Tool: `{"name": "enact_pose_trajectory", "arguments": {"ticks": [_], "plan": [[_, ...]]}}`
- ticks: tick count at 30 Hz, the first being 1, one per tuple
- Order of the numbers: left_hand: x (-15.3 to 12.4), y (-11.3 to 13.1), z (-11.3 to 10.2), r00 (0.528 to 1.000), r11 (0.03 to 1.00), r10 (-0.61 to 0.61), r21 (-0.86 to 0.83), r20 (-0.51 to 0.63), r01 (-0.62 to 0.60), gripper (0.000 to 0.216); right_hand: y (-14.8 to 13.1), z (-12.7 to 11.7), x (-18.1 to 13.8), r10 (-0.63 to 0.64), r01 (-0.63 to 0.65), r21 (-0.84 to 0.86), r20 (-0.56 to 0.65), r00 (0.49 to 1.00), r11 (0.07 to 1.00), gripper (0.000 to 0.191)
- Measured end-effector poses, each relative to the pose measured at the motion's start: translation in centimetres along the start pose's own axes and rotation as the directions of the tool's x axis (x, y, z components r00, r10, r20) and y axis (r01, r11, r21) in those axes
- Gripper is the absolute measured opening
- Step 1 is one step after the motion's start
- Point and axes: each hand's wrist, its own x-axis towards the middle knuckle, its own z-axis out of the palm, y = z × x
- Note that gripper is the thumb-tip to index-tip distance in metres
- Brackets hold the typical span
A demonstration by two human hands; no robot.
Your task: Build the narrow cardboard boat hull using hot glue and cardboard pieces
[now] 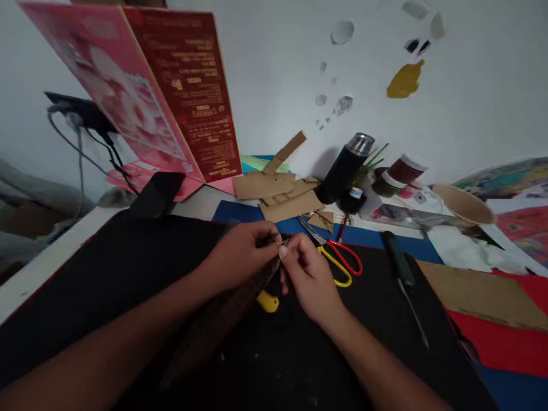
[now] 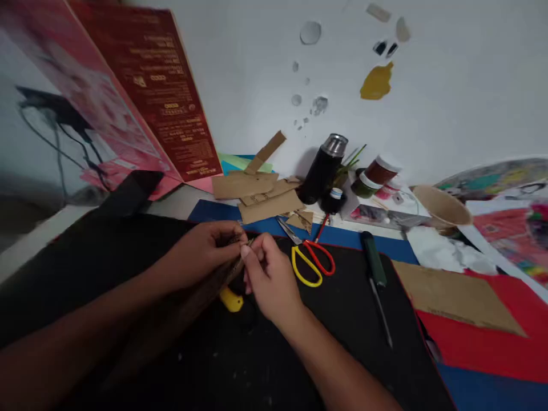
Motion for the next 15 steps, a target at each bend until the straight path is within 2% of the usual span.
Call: {"name": "enact_pose_trajectory", "arguments": {"ticks": [15], "plan": [[-0.07, -0.2, -0.18, 0.999, 0.999, 0.034, 0.037, -0.018, -0.034, 0.015, 0.26, -0.03, -0.04, 0.001, -0.001, 0.008, 0.006, 1.0, 1.0, 0.03]]}}
